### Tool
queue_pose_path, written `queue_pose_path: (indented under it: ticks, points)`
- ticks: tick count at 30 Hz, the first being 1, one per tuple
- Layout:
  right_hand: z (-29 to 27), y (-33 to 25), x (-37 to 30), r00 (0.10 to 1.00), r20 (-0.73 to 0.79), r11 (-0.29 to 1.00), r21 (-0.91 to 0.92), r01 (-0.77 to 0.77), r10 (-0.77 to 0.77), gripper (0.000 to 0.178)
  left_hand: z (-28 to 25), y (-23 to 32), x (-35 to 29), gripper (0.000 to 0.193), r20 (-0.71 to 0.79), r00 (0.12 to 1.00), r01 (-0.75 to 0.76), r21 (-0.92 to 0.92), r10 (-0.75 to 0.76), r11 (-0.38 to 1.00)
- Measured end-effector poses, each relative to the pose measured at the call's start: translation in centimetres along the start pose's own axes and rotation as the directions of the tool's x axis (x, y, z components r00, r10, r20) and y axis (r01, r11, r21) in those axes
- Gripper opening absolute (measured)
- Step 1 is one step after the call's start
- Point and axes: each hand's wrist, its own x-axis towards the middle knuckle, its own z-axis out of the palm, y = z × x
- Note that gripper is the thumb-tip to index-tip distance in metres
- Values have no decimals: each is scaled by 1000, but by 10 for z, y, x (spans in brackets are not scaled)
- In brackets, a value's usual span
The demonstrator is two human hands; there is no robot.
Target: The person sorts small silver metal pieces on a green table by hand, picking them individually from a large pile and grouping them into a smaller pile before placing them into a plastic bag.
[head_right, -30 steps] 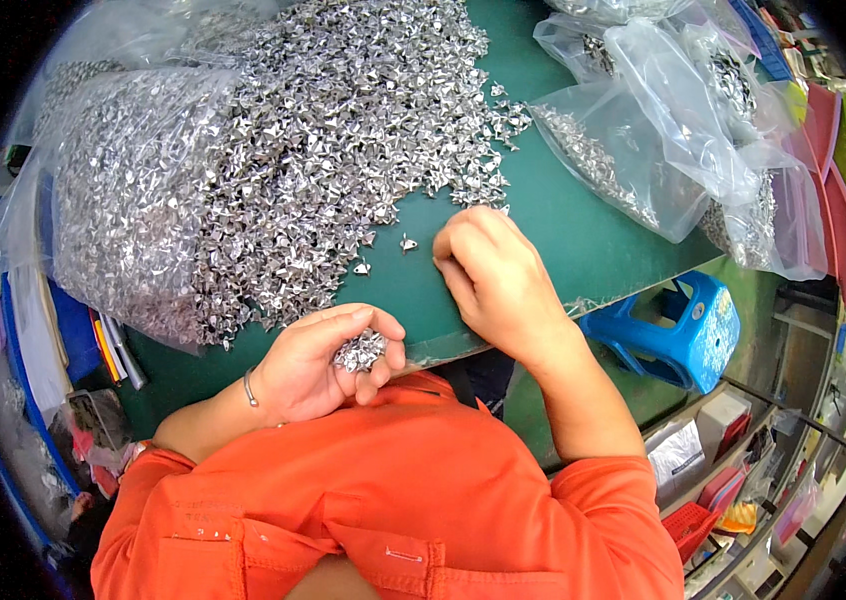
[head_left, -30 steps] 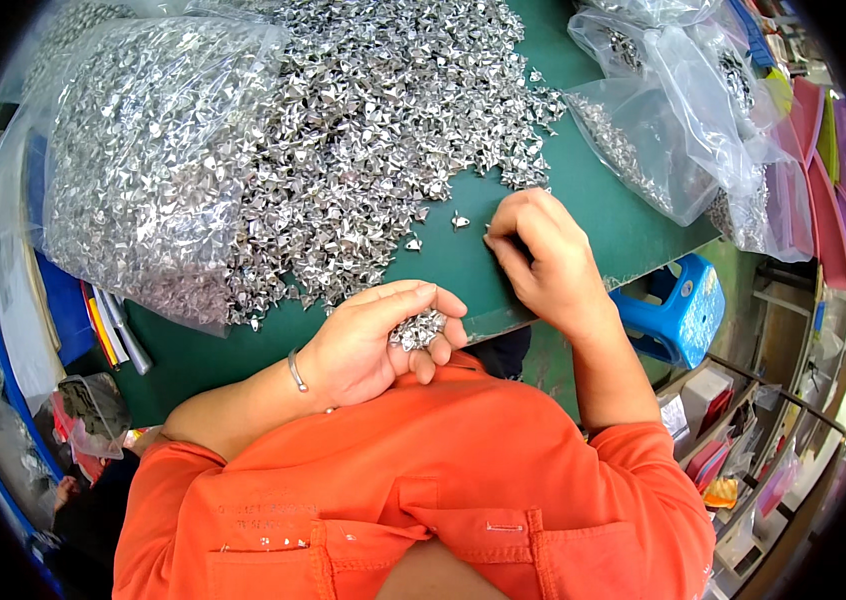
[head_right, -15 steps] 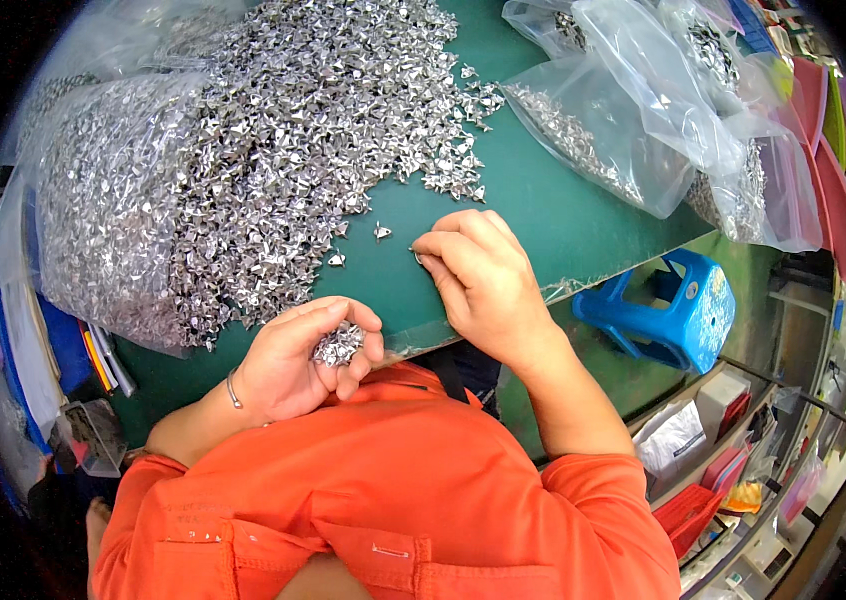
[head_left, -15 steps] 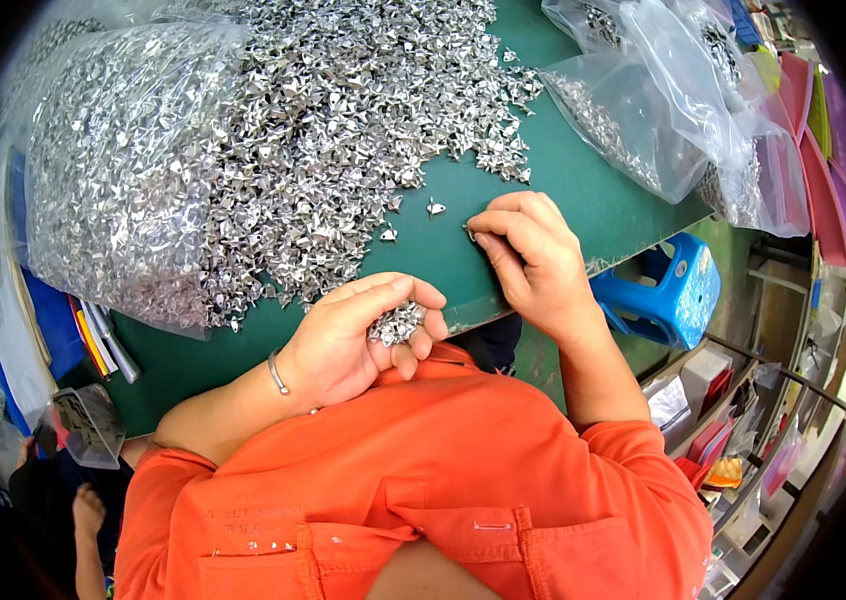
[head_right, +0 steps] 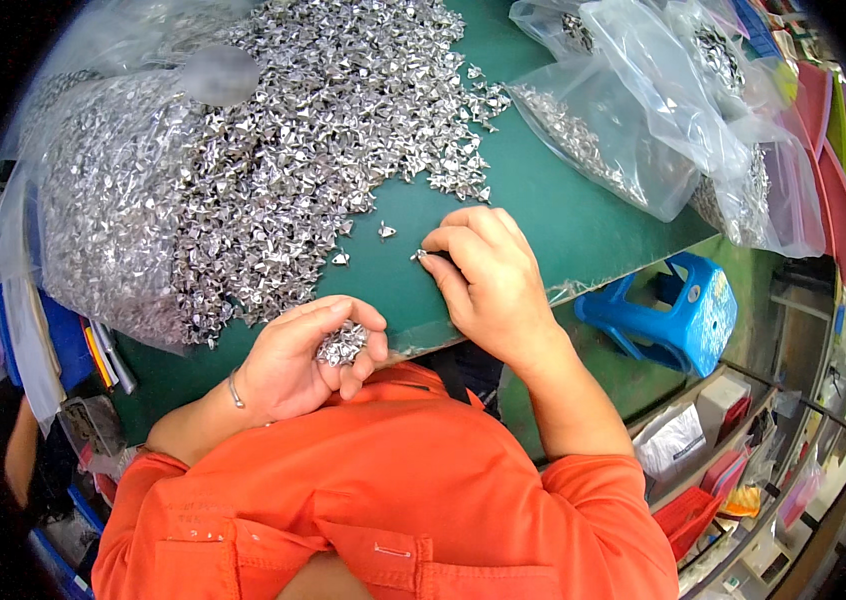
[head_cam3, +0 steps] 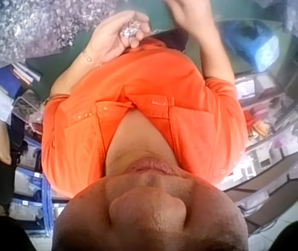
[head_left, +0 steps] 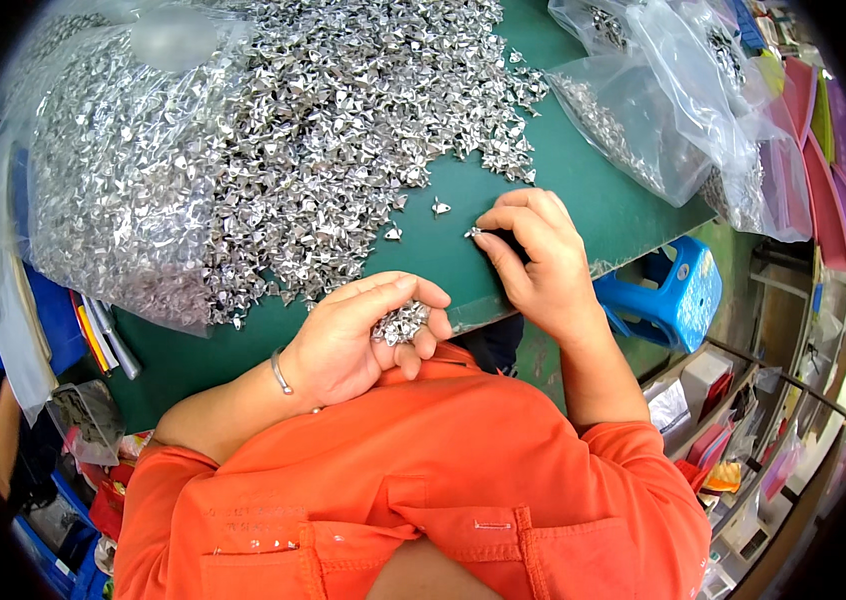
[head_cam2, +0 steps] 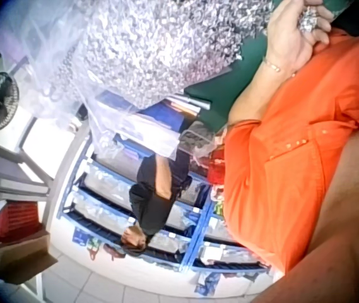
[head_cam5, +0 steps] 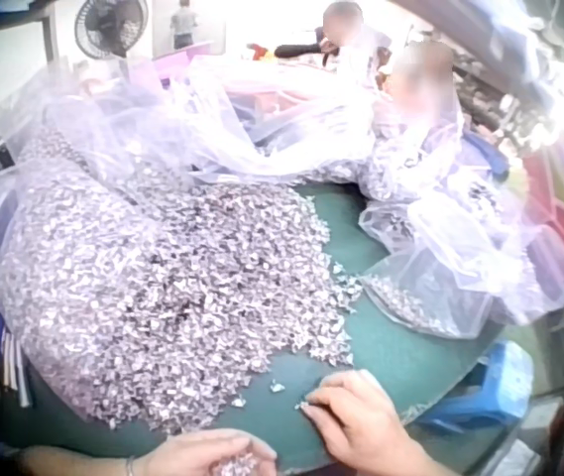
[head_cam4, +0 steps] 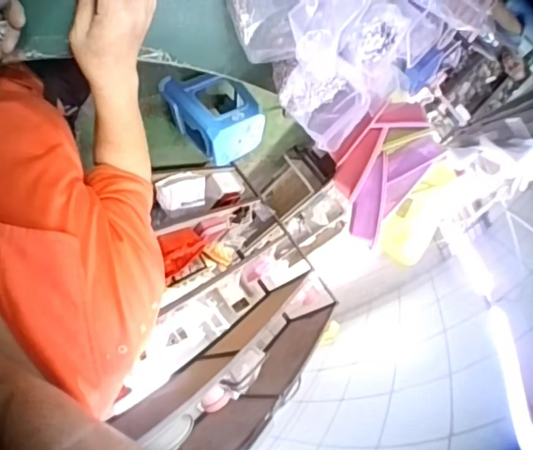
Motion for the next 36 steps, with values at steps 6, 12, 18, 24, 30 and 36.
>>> queue_pose_path:
  ticks: [6, 12, 18, 24, 30, 36]
  points:
    - [-4, -24, 12, 983, 145, 895, 446, 37, -113, 13, 0, -6, 5, 40, 44, 999, -23, -83, 27, 996]
    - [27, -15, 32, 993, -17, 992, -40, 116, -117, 19, -5, -5, 7, 36, 51, 999, 3, 18, -4, 1000]
    - [26, -19, 32, 997, 6, 997, 2, 74, -74, 13, -16, -17, 16, 33, 92, 995, -34, -25, 36, 999]
    - [22, -21, 26, 998, -32, 997, 44, 61, -59, 13, -30, -36, 50, 26, 128, 987, -96, 4, 95, 995]
    - [24, -7, 27, 995, -48, 990, -116, 81, -87, 11, -34, -33, 57, 25, 138, 989, -60, 23, 57, 998]
    - [4, -21, 29, 986, 106, 991, 48, 123, -128, 12, -23, -25, 33, 28, 115, 993, -41, 17, 39, 999]
